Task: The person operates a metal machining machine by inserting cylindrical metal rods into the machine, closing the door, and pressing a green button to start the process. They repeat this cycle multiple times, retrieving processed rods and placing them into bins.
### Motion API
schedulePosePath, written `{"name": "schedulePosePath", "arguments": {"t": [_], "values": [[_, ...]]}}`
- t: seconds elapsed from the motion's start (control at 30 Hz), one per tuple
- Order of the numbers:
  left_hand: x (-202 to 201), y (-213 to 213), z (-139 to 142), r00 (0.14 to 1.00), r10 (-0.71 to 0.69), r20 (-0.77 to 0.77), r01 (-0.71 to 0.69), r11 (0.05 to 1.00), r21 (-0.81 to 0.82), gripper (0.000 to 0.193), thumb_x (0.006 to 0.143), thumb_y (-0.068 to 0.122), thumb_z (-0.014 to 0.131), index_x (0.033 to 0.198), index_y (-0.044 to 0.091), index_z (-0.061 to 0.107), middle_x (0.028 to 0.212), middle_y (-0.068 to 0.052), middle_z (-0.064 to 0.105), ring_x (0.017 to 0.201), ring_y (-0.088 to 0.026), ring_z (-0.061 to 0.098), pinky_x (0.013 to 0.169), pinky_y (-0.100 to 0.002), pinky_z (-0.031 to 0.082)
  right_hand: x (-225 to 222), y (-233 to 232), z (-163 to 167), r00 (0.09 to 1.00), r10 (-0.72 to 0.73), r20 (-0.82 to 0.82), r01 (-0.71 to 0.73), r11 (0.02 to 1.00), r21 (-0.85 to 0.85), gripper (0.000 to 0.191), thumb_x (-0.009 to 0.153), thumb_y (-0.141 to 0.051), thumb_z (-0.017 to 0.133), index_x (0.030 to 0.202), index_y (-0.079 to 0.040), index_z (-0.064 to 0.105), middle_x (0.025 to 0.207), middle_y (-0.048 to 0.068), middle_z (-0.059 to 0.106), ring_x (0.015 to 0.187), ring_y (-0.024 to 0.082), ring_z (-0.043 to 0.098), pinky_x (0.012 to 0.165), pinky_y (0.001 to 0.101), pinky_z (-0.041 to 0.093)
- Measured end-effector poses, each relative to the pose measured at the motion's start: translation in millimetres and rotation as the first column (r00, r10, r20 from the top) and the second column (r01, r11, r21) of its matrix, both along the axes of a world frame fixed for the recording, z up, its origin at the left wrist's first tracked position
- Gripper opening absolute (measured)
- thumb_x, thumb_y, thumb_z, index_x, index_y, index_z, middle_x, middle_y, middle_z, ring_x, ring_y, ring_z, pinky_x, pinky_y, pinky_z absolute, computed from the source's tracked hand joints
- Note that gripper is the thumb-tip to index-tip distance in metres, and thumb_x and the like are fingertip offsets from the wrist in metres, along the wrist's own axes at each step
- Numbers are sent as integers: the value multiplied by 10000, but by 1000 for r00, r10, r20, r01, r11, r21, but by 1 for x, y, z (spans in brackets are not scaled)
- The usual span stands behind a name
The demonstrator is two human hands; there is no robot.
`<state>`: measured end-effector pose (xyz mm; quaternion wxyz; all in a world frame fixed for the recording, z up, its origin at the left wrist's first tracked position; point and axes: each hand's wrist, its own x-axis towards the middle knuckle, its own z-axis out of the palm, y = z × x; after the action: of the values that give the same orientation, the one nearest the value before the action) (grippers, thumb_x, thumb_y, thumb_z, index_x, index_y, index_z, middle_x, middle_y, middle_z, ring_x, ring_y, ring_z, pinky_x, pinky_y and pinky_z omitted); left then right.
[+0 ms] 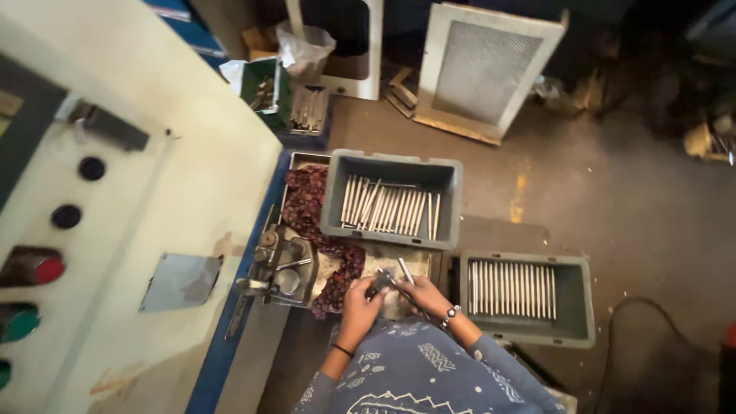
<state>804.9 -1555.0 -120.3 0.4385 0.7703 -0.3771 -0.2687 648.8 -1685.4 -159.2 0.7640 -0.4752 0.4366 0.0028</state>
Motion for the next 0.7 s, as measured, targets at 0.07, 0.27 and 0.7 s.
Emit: {"name": "schedulePosePath", "arguments": {"t": [0.07,0.27,0.7], "values": [[0,-4,9,999,-26,28,28,997,-70,262,829,186,790,1040,44,731,916,-156,693,860,-318,667,765,-406,527,8,0,13,1000,-14,-9,14,999,35,330,977,-339,613,928,-41,746,607,17,592,396,86,468,352,249,331],[5,-16,24,992,19,126,-16,999,-30,225,850,228,784,963,45,717,879,-164,677,862,-358,649,746,-443,511,25,-5,28,999,18,-28,-17,999,31,343,991,-337,604,895,-28,718,621,0,603,399,91,477,358,247,342],[24,-9,-9,981,99,165,-130,974,187,356,822,279,771,1100,67,703,913,-209,672,863,-402,648,762,-482,518,-15,-42,-7,988,-151,19,139,839,-527,263,1018,-314,686,1055,-54,715,711,-15,626,558,32,517,484,237,420]]}}
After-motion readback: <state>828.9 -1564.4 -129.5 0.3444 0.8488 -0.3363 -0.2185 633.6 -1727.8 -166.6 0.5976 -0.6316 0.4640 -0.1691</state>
